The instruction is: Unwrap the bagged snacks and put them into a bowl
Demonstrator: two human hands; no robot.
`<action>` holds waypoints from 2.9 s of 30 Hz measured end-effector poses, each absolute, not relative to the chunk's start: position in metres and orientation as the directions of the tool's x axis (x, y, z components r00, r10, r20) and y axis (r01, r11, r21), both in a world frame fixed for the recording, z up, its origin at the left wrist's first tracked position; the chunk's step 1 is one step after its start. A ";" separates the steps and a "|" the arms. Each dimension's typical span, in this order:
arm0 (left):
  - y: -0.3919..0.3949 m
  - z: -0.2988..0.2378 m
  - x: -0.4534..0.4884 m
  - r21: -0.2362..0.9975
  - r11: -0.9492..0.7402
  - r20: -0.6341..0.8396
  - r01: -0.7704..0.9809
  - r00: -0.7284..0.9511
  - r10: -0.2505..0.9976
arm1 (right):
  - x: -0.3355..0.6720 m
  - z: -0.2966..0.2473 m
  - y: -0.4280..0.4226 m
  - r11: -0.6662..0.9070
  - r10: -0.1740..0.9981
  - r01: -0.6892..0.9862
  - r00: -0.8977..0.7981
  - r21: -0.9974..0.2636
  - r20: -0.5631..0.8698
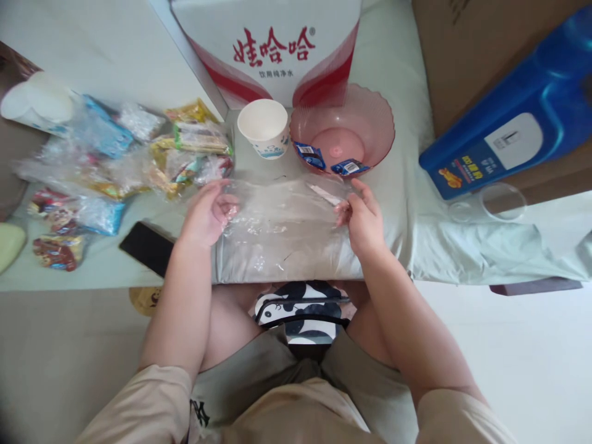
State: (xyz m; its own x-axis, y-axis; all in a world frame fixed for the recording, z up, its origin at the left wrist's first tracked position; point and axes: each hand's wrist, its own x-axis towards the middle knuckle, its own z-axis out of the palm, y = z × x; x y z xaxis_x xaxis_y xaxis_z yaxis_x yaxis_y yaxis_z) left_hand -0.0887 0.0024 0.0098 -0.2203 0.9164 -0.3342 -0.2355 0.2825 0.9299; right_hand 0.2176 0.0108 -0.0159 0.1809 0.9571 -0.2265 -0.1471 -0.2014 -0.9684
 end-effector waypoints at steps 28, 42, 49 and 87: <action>-0.151 0.032 -0.061 0.982 0.065 -0.039 0.175 -0.148 0.988 | 0.258 0.017 -0.127 0.110 0.994 0.593 -0.072 -0.798 0.083; -0.185 0.064 -0.062 0.988 0.117 -0.110 0.103 -0.072 0.991 | 0.300 0.046 -0.184 0.004 0.910 0.194 -0.407 -0.981 -0.076; -0.146 0.076 -0.054 0.895 0.445 -0.446 0.041 0.033 0.894 | 0.294 0.018 -0.169 -0.160 0.850 -0.008 -0.510 -0.987 -0.133; -0.166 0.026 -0.039 0.918 0.395 -0.326 -0.028 0.513 0.794 | 0.231 0.026 -0.169 0.184 0.851 0.119 -0.516 -0.976 0.097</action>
